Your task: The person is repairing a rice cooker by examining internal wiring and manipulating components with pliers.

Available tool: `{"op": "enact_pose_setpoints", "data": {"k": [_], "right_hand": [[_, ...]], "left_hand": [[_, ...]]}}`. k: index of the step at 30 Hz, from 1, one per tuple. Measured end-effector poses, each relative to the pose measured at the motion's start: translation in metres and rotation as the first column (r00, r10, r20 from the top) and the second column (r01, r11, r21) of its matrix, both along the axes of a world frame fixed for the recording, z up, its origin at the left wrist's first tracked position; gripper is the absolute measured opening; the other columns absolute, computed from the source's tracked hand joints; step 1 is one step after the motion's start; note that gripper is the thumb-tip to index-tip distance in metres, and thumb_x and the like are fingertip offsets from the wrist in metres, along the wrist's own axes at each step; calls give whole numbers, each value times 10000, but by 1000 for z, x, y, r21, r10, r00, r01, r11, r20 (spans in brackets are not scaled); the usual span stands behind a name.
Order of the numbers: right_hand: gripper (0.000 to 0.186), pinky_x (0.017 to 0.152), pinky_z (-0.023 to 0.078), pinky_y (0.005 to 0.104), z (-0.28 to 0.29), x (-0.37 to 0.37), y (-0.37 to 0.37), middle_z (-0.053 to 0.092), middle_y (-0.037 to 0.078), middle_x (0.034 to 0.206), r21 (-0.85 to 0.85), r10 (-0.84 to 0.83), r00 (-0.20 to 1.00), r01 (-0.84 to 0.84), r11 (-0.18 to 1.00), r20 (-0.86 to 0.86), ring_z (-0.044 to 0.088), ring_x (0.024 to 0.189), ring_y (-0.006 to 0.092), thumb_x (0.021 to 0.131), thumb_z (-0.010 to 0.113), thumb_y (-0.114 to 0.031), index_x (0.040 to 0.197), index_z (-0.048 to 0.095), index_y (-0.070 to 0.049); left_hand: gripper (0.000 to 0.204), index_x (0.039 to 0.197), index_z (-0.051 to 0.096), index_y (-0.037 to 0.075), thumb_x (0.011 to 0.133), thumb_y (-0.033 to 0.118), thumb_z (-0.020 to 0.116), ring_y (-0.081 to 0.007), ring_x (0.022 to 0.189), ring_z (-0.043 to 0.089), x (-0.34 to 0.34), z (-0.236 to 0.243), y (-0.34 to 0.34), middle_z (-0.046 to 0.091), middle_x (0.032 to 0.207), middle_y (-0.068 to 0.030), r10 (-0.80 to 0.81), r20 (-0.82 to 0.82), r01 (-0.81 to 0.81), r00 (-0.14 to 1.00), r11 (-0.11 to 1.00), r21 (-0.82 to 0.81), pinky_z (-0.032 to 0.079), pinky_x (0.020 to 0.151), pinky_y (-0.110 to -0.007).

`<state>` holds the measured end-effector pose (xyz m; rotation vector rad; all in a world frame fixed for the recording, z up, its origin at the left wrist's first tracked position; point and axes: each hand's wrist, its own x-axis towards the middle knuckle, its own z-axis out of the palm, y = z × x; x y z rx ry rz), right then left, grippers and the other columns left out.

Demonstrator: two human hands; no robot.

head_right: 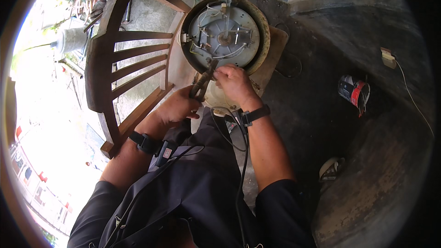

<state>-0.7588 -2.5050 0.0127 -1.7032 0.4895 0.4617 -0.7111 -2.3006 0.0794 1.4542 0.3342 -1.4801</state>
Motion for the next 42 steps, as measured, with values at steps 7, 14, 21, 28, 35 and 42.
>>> {"op": "enact_pose_setpoints", "data": {"k": [7,14,21,28,35,42], "right_hand": [[182,660,566,272,-1,-1,-1,632,61,890,-71,64,997,-60,996,49,695,729,142,962,634,-96,979,670,82],[171,651,558,275,-3,-2,3,616,60,877,-75,34,997,-30,997,64,690,723,140,957,637,-86,966,670,82],[155,643,531,267,-8,-7,2,612,49,858,-243,141,974,-96,965,175,670,705,124,951,643,-83,946,679,68],[255,645,523,278,6,9,-7,681,70,776,-180,148,989,-144,973,8,657,674,114,946,663,-210,965,691,43],[268,729,537,432,18,59,12,712,178,866,-527,193,925,9,850,327,678,814,377,900,674,-281,922,723,-18],[221,624,539,359,14,77,36,695,108,782,-443,334,905,-194,875,264,659,616,263,930,657,-245,943,695,-28]], "left_hand": [[290,1127,605,-16,924,190,628,-182,831,676,-2,-10,0,666,974,-88,-71,2,71,997,997,32,572,644,-304],[358,1021,616,-55,957,293,560,-373,847,700,-15,-22,1,698,924,-237,-255,369,202,894,963,178,532,763,-473],[372,1134,587,-6,957,320,567,-461,927,668,-20,-16,-1,694,986,-259,-479,574,231,664,861,452,525,825,-553],[320,1146,609,-28,940,217,630,-208,795,708,-30,-8,19,699,907,-127,-73,158,52,985,989,136,565,646,-349],[286,1167,626,-19,947,164,647,-139,793,659,-28,1,37,676,1016,-92,-19,76,14,997,998,63,570,727,-273],[373,1264,573,-10,942,157,658,-169,1053,638,-24,6,39,662,1171,-101,279,-83,-282,957,959,-29,544,890,-335]]}}
